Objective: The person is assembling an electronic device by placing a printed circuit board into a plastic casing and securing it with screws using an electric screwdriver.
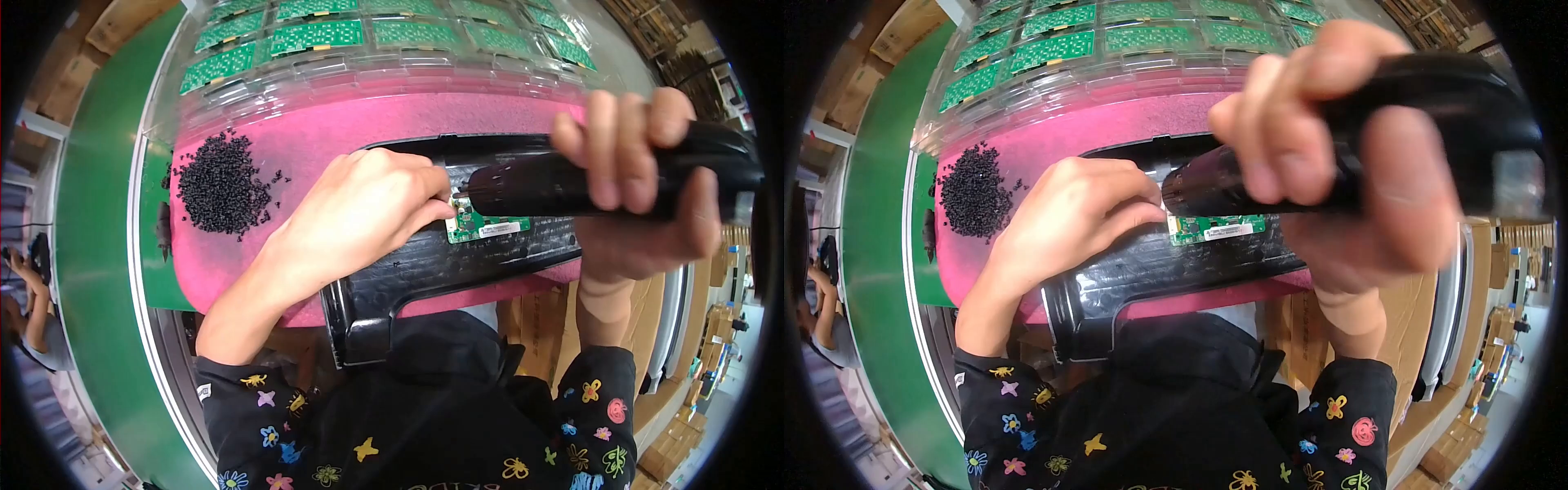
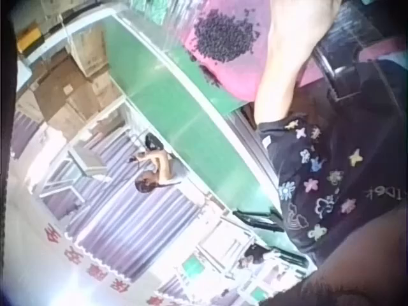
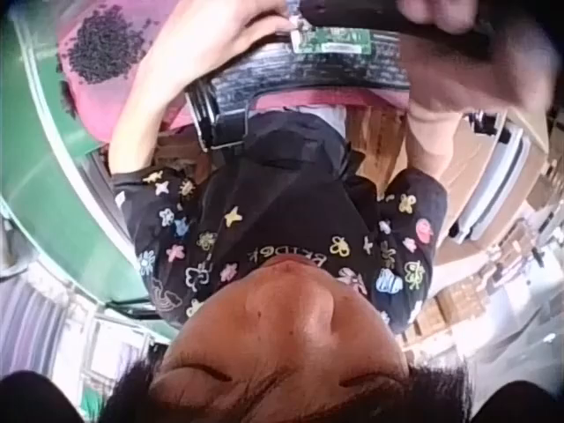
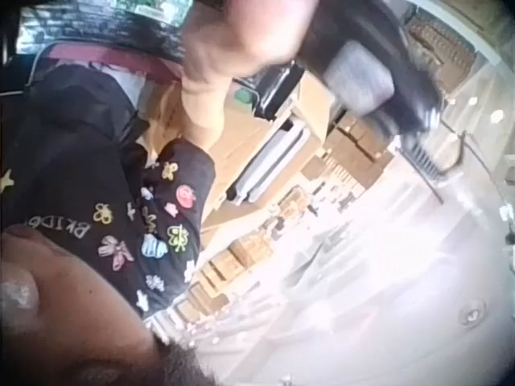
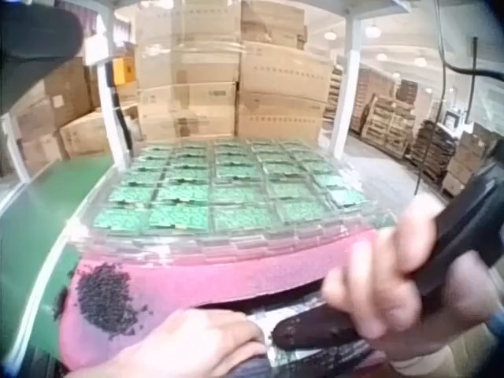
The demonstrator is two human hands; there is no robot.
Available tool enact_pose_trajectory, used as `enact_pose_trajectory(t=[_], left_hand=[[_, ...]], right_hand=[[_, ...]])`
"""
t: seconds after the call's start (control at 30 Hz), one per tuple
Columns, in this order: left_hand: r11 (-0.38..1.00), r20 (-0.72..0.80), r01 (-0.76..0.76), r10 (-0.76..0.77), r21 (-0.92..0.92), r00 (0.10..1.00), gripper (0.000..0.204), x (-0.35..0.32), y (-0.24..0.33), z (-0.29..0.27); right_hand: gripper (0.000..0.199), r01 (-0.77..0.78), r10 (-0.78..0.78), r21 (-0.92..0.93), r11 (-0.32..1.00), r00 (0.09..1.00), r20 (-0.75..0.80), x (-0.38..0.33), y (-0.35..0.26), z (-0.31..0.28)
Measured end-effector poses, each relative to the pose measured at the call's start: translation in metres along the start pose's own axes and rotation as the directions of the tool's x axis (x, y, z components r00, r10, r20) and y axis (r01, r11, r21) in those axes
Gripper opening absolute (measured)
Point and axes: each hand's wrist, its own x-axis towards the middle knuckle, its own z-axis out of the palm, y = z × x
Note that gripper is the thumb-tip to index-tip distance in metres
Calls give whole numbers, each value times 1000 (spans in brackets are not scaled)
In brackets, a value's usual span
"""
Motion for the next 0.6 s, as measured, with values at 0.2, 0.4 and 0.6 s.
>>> enact_pose_trajectory(t=[0.2,0.4,0.6], left_hand=[[953,-187,-58,1,-299,982,17,2,5,1],[954,-266,-143,70,-265,961,22,5,9,4],[997,221,-19,35,-75,975,34,-6,4,-10]], right_hand=[[33,92,-85,149,985,995,-54,-5,-15,-1],[34,-31,31,-1,1000,1000,6,-10,-34,-10],[34,-59,62,-356,933,998,-4,-18,-44,-10]])
